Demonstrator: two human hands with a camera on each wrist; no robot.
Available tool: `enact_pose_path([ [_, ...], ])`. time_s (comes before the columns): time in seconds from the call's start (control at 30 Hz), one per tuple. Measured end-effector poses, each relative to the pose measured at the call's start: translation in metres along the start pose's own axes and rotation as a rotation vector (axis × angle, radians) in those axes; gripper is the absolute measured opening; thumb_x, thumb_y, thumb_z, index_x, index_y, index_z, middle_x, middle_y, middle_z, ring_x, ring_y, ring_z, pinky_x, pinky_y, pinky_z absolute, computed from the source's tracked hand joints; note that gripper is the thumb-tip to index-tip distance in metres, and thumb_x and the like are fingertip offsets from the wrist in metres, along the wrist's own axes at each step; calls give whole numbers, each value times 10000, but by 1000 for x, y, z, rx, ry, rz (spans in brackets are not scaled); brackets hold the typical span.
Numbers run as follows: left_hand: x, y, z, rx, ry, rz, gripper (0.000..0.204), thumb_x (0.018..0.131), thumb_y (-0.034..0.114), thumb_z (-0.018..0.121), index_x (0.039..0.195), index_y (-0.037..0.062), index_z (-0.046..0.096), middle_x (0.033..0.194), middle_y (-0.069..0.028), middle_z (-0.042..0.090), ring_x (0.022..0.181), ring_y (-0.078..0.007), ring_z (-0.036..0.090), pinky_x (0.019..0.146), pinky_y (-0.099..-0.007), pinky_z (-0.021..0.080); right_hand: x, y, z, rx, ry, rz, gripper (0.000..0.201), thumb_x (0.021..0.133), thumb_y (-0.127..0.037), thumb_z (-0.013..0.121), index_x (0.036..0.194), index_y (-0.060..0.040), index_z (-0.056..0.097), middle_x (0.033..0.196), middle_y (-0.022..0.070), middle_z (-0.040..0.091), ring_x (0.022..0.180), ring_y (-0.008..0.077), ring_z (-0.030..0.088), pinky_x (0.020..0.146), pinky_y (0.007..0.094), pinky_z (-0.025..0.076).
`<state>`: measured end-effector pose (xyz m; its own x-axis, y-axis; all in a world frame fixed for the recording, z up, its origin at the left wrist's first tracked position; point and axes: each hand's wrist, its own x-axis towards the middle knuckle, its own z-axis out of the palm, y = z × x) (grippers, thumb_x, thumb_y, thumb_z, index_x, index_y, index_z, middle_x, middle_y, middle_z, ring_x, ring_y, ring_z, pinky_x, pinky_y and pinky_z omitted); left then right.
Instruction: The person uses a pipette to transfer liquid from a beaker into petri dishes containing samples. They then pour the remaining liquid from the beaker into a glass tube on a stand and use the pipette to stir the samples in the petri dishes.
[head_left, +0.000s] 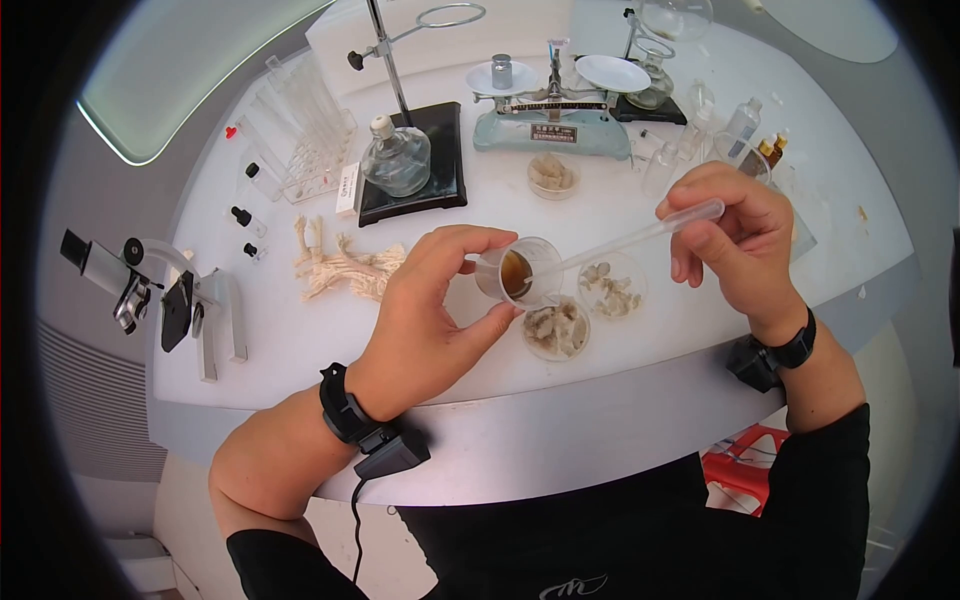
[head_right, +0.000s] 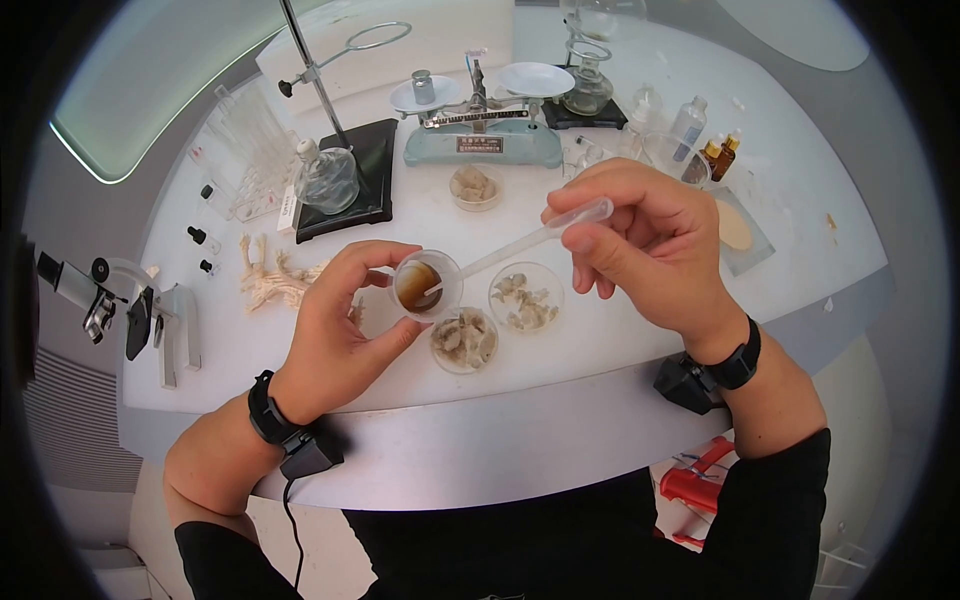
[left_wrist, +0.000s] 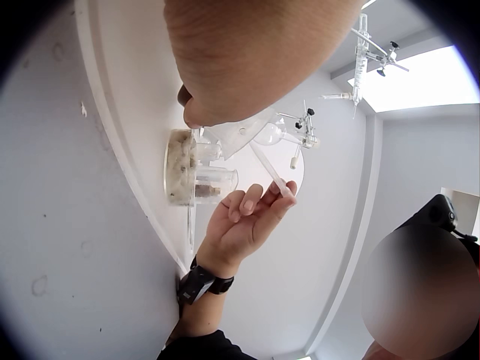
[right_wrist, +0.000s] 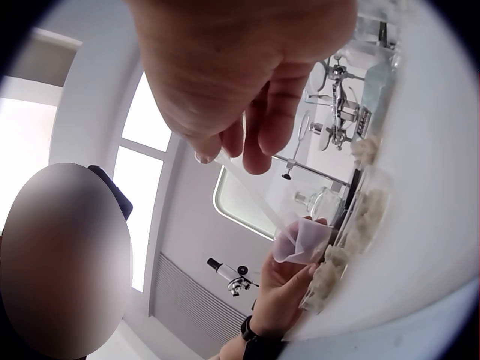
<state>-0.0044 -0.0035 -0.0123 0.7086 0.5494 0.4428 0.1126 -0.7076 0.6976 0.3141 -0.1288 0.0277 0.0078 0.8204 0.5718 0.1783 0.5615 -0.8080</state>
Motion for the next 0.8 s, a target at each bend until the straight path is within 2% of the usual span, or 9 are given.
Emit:
enact_pose_path([
  [0.23,-1,0,-1,-16,7,11,589,875,-8,886,1430,48,697,1441,-112,711,1311,-251,688,1073,-389,568,-4,4,-5,144,-4,-16,200,1116,-91,737,1262,45,749,1136,171,798,667,125,728,529,226,556],
  [0.33,-1,-1,0,-18,11,11,591,875,-8,890,1430,48,695,1437,-111,708,1311,-248,685,1072,-388,567,-4,2,-6,139,-64,-3,212,1115,-113,735,1241,57,738,1127,179,797,669,128,729,528,229,558],
  [0.43,0,1,-1,-17,3,7,595,873,-9,892,1431,48,694,1433,-110,708,1312,-246,682,1072,-387,567,-5,0,-6,148,-102,14,202,1081,-84,764,1228,55,753,1113,187,799,671,131,731,556,241,572],
  [0.6,0,0,-1,-17,8,13,600,871,-10,894,1434,51,695,1429,-110,708,1301,-245,681,1071,-385,567,-6,-7,0,10,-187,40,182,969,16,844,1148,26,814,1072,165,812,706,122,735,617,255,582],
  [0.8,-1,-1,0,-10,7,17,604,869,-10,896,1435,50,695,1431,-113,707,1294,-248,681,1070,-384,569,-4,-2,-1,-90,-224,-55,213,946,32,861,1155,15,828,1046,146,829,684,117,734,603,229,546],
])
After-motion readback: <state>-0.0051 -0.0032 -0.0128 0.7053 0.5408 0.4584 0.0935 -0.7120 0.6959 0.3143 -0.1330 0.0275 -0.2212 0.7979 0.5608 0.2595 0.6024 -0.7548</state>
